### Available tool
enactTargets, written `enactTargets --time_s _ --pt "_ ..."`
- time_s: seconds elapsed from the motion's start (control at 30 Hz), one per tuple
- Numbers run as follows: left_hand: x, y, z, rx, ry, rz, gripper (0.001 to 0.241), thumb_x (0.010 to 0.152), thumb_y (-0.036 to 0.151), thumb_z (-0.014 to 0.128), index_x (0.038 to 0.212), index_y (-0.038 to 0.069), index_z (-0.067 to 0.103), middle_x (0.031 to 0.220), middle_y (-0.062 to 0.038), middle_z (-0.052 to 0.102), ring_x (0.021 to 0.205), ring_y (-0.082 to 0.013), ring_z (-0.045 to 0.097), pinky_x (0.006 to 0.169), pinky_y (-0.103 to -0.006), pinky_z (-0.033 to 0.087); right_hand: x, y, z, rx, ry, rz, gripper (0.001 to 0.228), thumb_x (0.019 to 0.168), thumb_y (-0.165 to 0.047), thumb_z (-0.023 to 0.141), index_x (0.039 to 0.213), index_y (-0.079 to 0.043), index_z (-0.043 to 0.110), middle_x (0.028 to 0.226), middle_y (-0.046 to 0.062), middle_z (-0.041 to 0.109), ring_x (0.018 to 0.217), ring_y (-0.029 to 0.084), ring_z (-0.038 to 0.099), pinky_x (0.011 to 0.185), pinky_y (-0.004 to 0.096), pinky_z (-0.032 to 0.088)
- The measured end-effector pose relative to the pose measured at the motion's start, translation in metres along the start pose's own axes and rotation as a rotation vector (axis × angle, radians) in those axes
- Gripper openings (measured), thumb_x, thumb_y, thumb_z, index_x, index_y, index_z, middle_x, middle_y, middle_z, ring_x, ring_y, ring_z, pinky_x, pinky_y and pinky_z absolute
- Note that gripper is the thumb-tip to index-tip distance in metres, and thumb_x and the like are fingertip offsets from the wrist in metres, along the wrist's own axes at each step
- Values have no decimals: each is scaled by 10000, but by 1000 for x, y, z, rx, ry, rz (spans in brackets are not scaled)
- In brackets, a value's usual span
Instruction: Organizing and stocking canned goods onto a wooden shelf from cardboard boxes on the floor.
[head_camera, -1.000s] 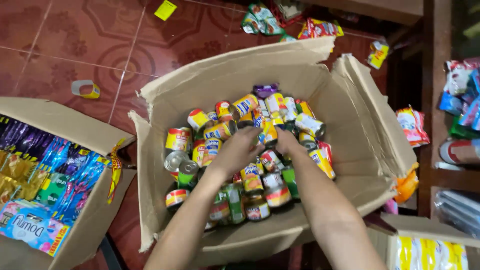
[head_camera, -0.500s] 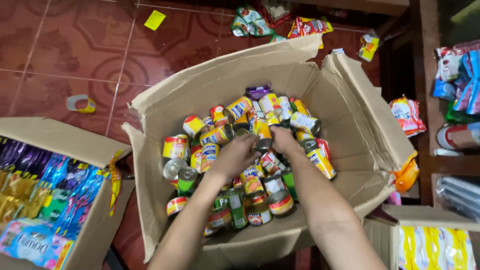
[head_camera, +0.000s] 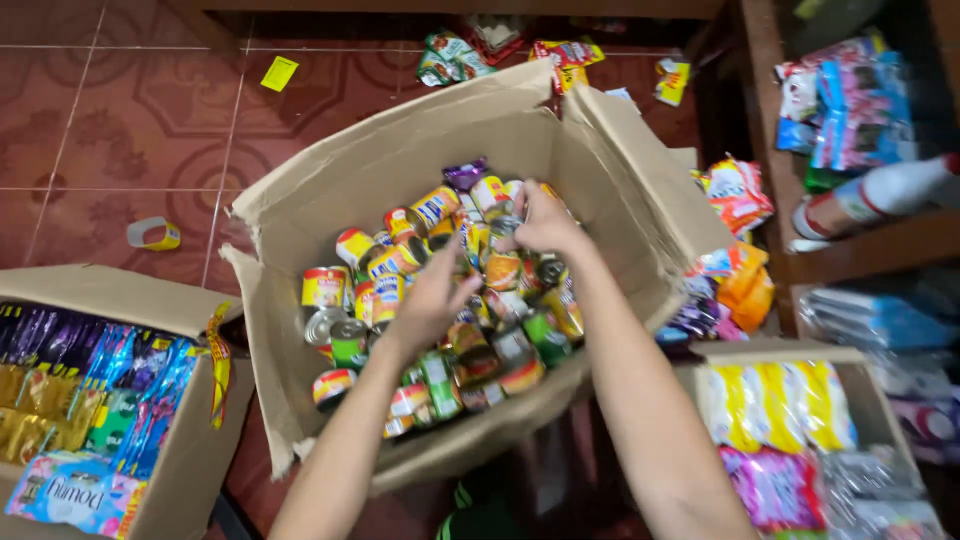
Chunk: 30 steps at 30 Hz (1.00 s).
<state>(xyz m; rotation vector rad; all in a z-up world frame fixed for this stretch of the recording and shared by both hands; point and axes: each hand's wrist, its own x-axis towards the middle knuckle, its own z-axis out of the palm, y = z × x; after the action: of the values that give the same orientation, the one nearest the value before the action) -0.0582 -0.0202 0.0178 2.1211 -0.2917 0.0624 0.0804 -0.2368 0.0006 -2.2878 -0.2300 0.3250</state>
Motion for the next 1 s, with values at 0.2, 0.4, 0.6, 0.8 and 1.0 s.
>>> enactTargets --time_s 0.2,0.4,0.6,0.8,1.0 --pt "-30 31 19 -486 -37 -244 474 1033 237 572 1451 32 485 1255 -104 707 1054 -169 701 779 -351 634 -107 -13 -59 804 -125 -99 739 613 57 918 1199 -105 497 1049 95 606 986 138 603 834 318 559" --pt "-54 155 30 -474 -149 -5 660 823 151 817 1399 39 515 1224 -119 713 1103 -171 710 826 -327 648 -207 -21 -100 978 50 -53 743 650 77 879 1278 -82 515 1188 166 698 918 140 626 794 298 554" --pt "-48 233 93 -653 -205 23 712 725 96 887 1333 15 524 1206 -79 678 1023 -159 716 772 -316 656 -302 -23 -156 1082 315 -158 598 749 56 833 1246 -30 512 1164 133 715 976 175 695 843 318 594" --pt "-67 329 115 -675 -418 111 720 688 66 916 1326 13 587 1159 -94 732 1017 -158 730 790 -315 643 -438 -29 -211 945 526 -213 492 861 52 765 1319 -7 594 1226 98 667 1126 151 643 953 304 546" --pt "-99 413 150 -727 -694 281 752 675 129 934 1328 38 573 1219 -66 677 1111 -157 689 833 -329 649 -572 -86 -249 602 801 118 612 826 23 750 1410 -39 576 1326 72 700 1090 156 663 920 311 557"
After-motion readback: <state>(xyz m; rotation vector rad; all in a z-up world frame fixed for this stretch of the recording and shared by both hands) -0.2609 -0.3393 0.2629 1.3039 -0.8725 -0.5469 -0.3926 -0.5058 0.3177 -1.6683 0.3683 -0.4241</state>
